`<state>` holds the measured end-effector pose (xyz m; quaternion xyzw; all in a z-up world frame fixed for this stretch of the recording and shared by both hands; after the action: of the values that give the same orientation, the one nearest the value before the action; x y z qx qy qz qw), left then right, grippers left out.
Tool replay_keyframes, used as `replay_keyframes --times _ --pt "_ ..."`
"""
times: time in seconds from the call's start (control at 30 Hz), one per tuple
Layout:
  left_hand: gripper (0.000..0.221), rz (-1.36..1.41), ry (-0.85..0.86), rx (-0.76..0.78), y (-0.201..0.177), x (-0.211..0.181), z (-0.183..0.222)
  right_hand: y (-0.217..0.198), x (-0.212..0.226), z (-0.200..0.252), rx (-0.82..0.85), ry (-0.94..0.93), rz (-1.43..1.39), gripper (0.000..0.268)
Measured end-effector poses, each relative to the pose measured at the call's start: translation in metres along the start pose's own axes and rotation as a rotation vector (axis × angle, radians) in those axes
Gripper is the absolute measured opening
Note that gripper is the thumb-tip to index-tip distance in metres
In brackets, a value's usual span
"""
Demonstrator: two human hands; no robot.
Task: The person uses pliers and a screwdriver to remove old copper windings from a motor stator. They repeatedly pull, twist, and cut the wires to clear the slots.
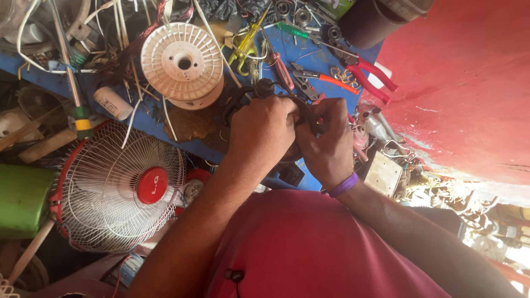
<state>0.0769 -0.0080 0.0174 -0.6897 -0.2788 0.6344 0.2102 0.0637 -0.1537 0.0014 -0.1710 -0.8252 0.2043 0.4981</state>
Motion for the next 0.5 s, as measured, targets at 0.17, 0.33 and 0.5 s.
replay_keyframes --times 0.17,0.33,0.5 --pt "0.025 -0.001 0.147 -0.086 -0.006 0.000 0.014 -0.006 -0.006 0.003 0.128 0.123 -0.080 0.028" --pt "0.049 -0.028 0.086 -0.059 0.002 0.004 0.022 -0.018 0.000 -0.019 0.255 0.091 -0.316 0.023" --pt "0.056 -0.062 0.096 -0.122 0.002 -0.001 0.023 -0.011 0.011 -0.032 0.397 -0.045 -0.021 0.023"
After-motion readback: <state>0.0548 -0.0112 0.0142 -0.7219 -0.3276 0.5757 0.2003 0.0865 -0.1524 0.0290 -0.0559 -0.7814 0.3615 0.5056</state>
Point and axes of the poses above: each hand's wrist, its own z-axis away from the middle knuckle, its own y-axis out of the palm, x = y × z, the point moved 8 cm from there along -z, towards the middle knuckle, and after that the axes turned 9 degrees about -y, right-handed, at the moved point
